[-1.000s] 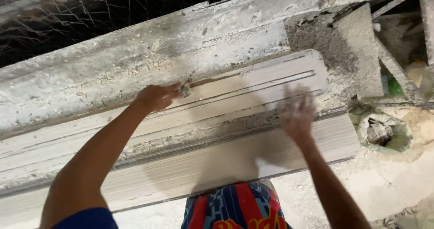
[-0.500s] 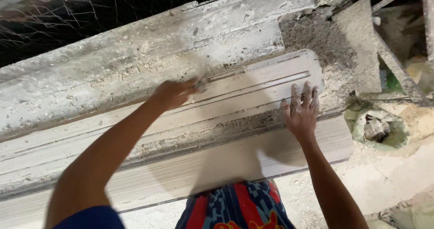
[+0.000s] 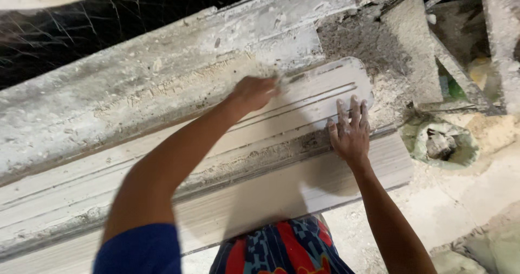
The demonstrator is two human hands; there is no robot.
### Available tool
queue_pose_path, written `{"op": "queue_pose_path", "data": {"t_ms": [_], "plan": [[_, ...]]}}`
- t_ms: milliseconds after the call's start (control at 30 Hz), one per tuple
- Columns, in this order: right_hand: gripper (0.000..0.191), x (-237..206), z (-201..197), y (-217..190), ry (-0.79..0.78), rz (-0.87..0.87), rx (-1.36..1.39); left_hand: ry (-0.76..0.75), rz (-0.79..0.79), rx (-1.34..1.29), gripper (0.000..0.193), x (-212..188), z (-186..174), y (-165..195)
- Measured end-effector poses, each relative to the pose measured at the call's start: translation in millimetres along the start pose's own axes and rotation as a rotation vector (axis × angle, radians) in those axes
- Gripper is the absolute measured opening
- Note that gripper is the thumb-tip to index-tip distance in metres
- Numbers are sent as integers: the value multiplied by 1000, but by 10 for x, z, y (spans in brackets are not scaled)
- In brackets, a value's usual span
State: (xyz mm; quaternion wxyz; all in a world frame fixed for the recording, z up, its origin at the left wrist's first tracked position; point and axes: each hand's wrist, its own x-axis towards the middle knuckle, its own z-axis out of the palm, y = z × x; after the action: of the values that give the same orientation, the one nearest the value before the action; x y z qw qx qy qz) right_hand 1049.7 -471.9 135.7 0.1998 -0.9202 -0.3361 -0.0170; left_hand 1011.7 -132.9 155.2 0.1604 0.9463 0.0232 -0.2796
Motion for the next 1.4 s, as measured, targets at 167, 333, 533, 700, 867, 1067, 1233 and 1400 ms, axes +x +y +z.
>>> {"op": "queue_pose_path", "data": {"t_ms": [167, 333, 533, 700, 867, 1067, 1233, 1400], "plan": [[66, 7, 90, -22, -42, 21, -82, -148, -177, 165, 60, -1368, -42, -784], [69, 13, 128, 17, -97, 46, -107, 148, 175, 159, 64, -733, -20, -410], [63, 18, 10, 8, 45, -14, -4, 513, 413, 210, 26, 1020, -42, 546], [62, 13, -30, -40, -5, 42, -10, 398, 438, 312, 43, 169, 65, 17], [66, 18, 31, -62, -35, 44, -100, -83, -96, 196, 52, -786, 37, -295], [66, 4, 30, -18, -79, 80, -86, 289, 327, 77, 32, 829, 0, 771], [64, -7, 49, 76, -75, 89, -54, 289, 323, 139, 26, 1009, -120, 1008], [65, -25, 191, 98, -90, 87, -113, 179, 262, 22, 40, -179, -214, 258]]}}
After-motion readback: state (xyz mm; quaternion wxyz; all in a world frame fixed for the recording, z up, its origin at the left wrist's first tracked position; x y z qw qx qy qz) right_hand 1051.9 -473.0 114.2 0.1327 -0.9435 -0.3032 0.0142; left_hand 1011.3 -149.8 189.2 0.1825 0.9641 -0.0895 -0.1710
